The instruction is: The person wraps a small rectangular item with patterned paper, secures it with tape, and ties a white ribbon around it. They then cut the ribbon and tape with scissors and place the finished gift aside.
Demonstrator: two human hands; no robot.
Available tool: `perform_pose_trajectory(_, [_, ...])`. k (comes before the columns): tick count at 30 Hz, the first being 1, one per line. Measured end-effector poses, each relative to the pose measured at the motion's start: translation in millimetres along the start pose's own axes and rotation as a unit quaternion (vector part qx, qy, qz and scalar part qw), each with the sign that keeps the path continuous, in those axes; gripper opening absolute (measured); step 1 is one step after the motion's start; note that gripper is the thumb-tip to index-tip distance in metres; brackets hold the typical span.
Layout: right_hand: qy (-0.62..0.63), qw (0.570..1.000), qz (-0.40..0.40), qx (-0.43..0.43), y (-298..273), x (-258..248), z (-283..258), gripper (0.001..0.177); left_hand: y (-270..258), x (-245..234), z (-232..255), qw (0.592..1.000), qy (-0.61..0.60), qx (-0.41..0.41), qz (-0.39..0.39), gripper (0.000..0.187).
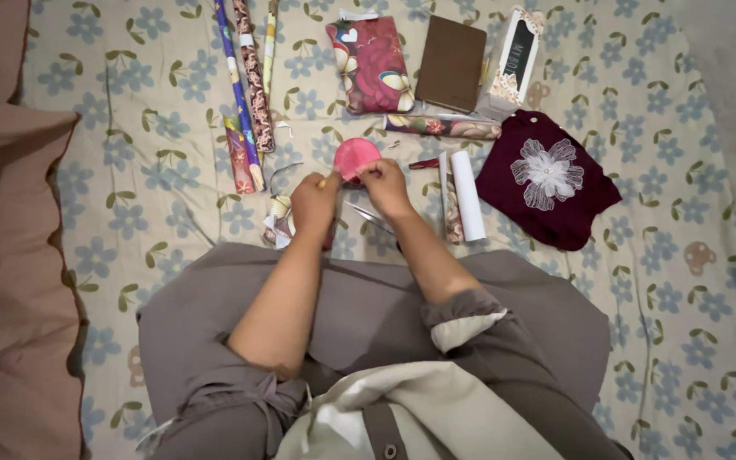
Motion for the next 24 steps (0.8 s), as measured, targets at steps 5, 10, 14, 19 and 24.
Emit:
perform_pose_trajectory(5, [-0.073,0.994,-0.013,-0.082,7.6,15.4,-4.6,0.009,-6.8,-20.8,7.3,0.999,0.033,-0.035,0.015,0.049])
perform_pose_trajectory(10, [-0.131,0.981,-0.002,-0.147,2.7,27.2,-21.3,0.007,-2.1,-26.1,6.8,0.999,0.03,0.011,0.032,0.044])
perform_pose_trajectory(14, [-0.146,0.975,0.005,-0.165,-0.9,27.0,-32.3,0.009,0.2,-18.9,-0.5,1.0,0.0,-0.024,0.001,0.042])
perform_pose_trajectory(19, [-0.141,0.98,-0.004,-0.138,-1.5,27.8,-38.3,0.012,3.5,-15.4,-2.3,1.0,0.005,-0.022,0.001,0.042])
perform_pose_trajectory(24, [-0.121,0.991,0.005,-0.052,-2.5,23.7,-42.1,0.019,2.4,-15.1,-4.7,0.999,0.001,-0.037,-0.017,0.039])
Point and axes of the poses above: each hand's wrist, its own y-axis towards the middle knuckle, its own x-axis out of the palm, z = x × y, the point moved 5 cm from there along y, towards the middle knuckle, and after that the axes turned 13 degrees about y, right-handed, at the moved point
